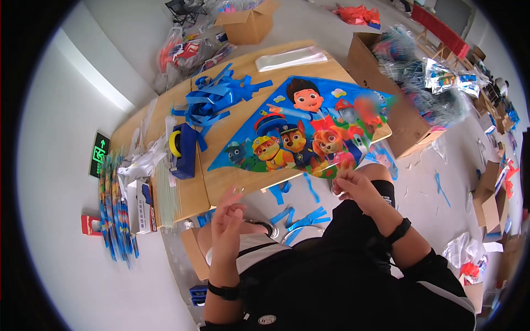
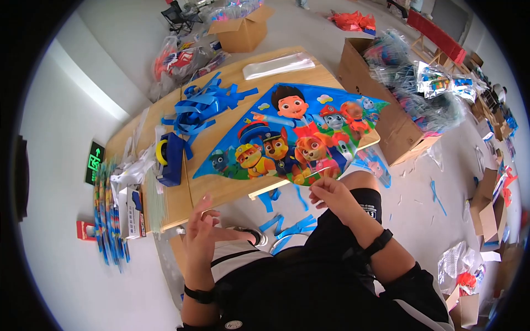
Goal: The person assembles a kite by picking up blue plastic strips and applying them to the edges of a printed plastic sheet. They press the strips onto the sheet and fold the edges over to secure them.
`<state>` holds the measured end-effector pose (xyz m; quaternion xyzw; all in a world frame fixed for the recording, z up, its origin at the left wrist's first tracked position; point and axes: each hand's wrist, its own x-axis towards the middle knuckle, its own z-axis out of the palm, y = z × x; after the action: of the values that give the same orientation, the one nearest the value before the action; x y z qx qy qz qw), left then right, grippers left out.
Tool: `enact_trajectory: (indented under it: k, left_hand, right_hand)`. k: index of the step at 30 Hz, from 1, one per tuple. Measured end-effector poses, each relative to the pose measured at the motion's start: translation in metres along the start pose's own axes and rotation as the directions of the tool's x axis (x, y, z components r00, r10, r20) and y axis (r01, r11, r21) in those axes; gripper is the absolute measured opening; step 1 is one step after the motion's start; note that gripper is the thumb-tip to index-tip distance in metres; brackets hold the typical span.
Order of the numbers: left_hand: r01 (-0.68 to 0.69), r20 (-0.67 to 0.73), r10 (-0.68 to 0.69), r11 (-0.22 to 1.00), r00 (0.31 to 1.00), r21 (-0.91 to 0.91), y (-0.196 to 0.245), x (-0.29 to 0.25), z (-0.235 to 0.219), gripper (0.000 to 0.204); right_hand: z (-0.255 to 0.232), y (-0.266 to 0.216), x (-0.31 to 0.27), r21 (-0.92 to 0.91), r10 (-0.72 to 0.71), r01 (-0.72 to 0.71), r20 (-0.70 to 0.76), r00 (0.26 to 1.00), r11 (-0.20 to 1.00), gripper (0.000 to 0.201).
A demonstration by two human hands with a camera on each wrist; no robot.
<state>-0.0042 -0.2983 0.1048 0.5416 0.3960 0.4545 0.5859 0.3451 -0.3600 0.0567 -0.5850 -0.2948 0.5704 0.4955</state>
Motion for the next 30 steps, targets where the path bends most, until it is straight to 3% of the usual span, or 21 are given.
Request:
enact_trajectory:
  k: [2, 3, 5, 9, 11, 12, 14, 15, 16, 18, 20, 22, 23, 24, 25, 27, 28, 29, 30]
  left_hand:
    - [-0.025, 0.0, 0.025, 1.0, 1.0, -0.011, -0.012, -0.003, -0.011, 0.035]
    - [-0.016, -0.006, 0.015, 1.0, 1.0, -0.016, -0.016, -0.004, -0.012, 0.035]
    - [-0.082, -0.011, 0.083, 0.995, 0.997, 0.063, -0.026, -0.008, -0.013, 0.038]
    - [-0.028, -0.067, 0.027, 1.0, 0.997, -0.014, -0.037, -0.013, -0.017, 0.039]
    - [-0.054, -0.131, 0.049, 0.998, 0.99, -0.035, -0.032, -0.01, -0.019, 0.04]
    - [-0.05, -0.139, 0.045, 0.998, 0.989, -0.033, -0.029, -0.006, -0.02, 0.04]
    - [-0.154, -0.169, 0.199, 0.957, 0.965, 0.244, -0.026, 0.003, -0.021, 0.04]
    - [-0.142, -0.173, 0.189, 0.958, 0.967, 0.25, -0.029, 0.008, -0.021, 0.04]
    - [-0.174, -0.142, 0.235, 0.921, 0.961, 0.349, -0.032, 0.013, -0.021, 0.04]
    - [-0.198, -0.1, 0.27, 0.871, 0.958, 0.45, -0.042, 0.026, -0.019, 0.039]
    - [-0.152, -0.111, 0.226, 0.875, 0.968, 0.46, -0.057, 0.039, -0.017, 0.038]
    - [-0.128, -0.135, 0.227, 0.848, 0.964, 0.514, -0.061, 0.05, -0.009, 0.039]
    - [-0.124, -0.129, 0.235, 0.816, 0.963, 0.565, -0.062, 0.056, -0.008, 0.039]
    - [-0.108, -0.147, 0.224, 0.827, 0.963, 0.551, -0.058, 0.061, -0.002, 0.039]
    - [-0.169, -0.109, 0.282, 0.795, 0.953, 0.583, -0.067, 0.065, -0.011, 0.04]
    - [-0.117, -0.155, 0.238, 0.829, 0.959, 0.547, -0.066, 0.074, -0.011, 0.044]
    - [-0.131, -0.061, 0.189, 0.846, 0.98, 0.517, -0.068, 0.075, -0.027, 0.055]
    - [-0.016, -0.121, 0.096, 0.841, 0.988, 0.54, -0.057, 0.081, -0.015, 0.057]
    - [-0.018, -0.082, 0.076, 0.829, 0.994, 0.559, -0.055, 0.094, -0.009, 0.057]
  right_hand:
    - [-0.001, 0.008, 0.004, -0.278, 0.142, -0.098, 0.144, 0.979, 0.956, 0.022]
    - [-0.002, 0.018, 0.007, -0.284, 0.153, -0.107, 0.145, 0.978, 0.953, 0.022]
    - [-0.005, 0.045, 0.013, -0.593, 0.01, 0.132, 0.23, 0.973, 0.794, 0.023]
    - [-0.01, 0.075, 0.025, -0.66, 0.162, 0.024, 0.22, 0.962, 0.751, 0.024]
    - [-0.01, 0.075, 0.038, -0.786, 0.43, -0.111, 0.207, 0.879, 0.608, 0.028]
    - [-0.012, 0.079, 0.049, -0.788, 0.435, -0.11, 0.213, 0.875, 0.606, 0.028]
    - [-0.019, 0.095, 0.076, -0.93, 0.44, 0.158, 0.3, 0.847, 0.331, 0.034]
    - [-0.017, 0.101, 0.089, -0.954, 0.441, 0.211, 0.286, 0.851, 0.212, 0.039]
    - [-0.023, 0.122, 0.105, -0.952, 0.449, 0.211, 0.291, 0.845, 0.22, 0.039]
    - [-0.046, 0.187, 0.149, -0.925, 0.308, 0.2, 0.303, 0.902, 0.324, 0.039]
    - [-0.062, 0.255, 0.182, -0.935, 0.253, 0.194, 0.273, 0.928, 0.297, 0.043]
    - [-0.071, 0.33, 0.213, -0.992, 0.152, 0.031, 0.05, 0.987, 0.123, 0.045]
    - [-0.065, 0.336, 0.216, -0.989, -0.114, 0.05, 0.034, 0.993, 0.141, 0.039]
    - [-0.053, 0.332, 0.222, -0.986, -0.37, 0.055, -0.008, 0.929, 0.159, 0.035]
    - [-0.041, 0.328, 0.233, -0.977, -0.383, 0.026, -0.059, 0.922, 0.212, 0.035]
    - [-0.014, 0.335, 0.254, -0.953, -0.334, -0.017, -0.123, 0.934, 0.302, 0.035]
    - [-0.002, 0.341, 0.26, -0.939, -0.3, -0.04, -0.149, 0.942, 0.342, 0.035]
    - [0.011, 0.347, 0.265, -0.925, -0.262, -0.059, -0.167, 0.951, 0.376, 0.035]
    - [0.022, 0.353, 0.269, -0.912, -0.221, -0.072, -0.174, 0.96, 0.403, 0.035]
